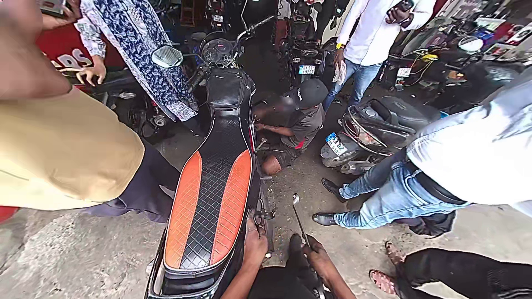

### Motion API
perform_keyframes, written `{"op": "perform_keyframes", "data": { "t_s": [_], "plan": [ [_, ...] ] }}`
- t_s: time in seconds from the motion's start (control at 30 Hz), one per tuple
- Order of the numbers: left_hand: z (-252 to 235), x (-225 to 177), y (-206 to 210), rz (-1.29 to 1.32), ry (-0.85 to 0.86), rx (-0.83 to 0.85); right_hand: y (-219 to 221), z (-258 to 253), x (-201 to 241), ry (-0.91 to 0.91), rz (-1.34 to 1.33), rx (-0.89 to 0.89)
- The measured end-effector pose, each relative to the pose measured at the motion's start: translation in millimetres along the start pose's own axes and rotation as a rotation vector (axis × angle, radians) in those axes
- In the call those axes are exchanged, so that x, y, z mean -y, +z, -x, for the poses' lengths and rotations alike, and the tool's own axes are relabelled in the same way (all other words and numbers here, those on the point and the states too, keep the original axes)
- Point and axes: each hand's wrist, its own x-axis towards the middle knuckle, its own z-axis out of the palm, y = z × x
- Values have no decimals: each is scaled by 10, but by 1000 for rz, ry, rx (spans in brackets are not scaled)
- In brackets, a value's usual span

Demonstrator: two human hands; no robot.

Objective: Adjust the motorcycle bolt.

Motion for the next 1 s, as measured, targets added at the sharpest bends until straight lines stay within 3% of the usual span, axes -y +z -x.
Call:
{"op": "perform_keyframes", "data": {
  "t_s": [0.1, 0.23, 0.37, 0.6, 0.73, 1.0],
  "plan": [
    [141, -14, -48, -6, 120, -23, -5, 81, 293, -156, 34, -21],
    [343, -183, -307, 75, 131, -20, 3, 61, 473, -331, 153, -15],
    [538, -322, -662, 147, 259, -56, 151, -52, 771, -375, 294, 40],
    [772, -311, -1227, 60, 477, -454, 768, -84, 1501, -447, 543, 225],
    [846, -152, -1438, -49, 518, -640, 1259, -192, 1934, -547, 733, 326],
    [808, 70, -1458, -61, 574, -752, 2165, -627, 2466, -738, 1048, 456]
  ]
}}
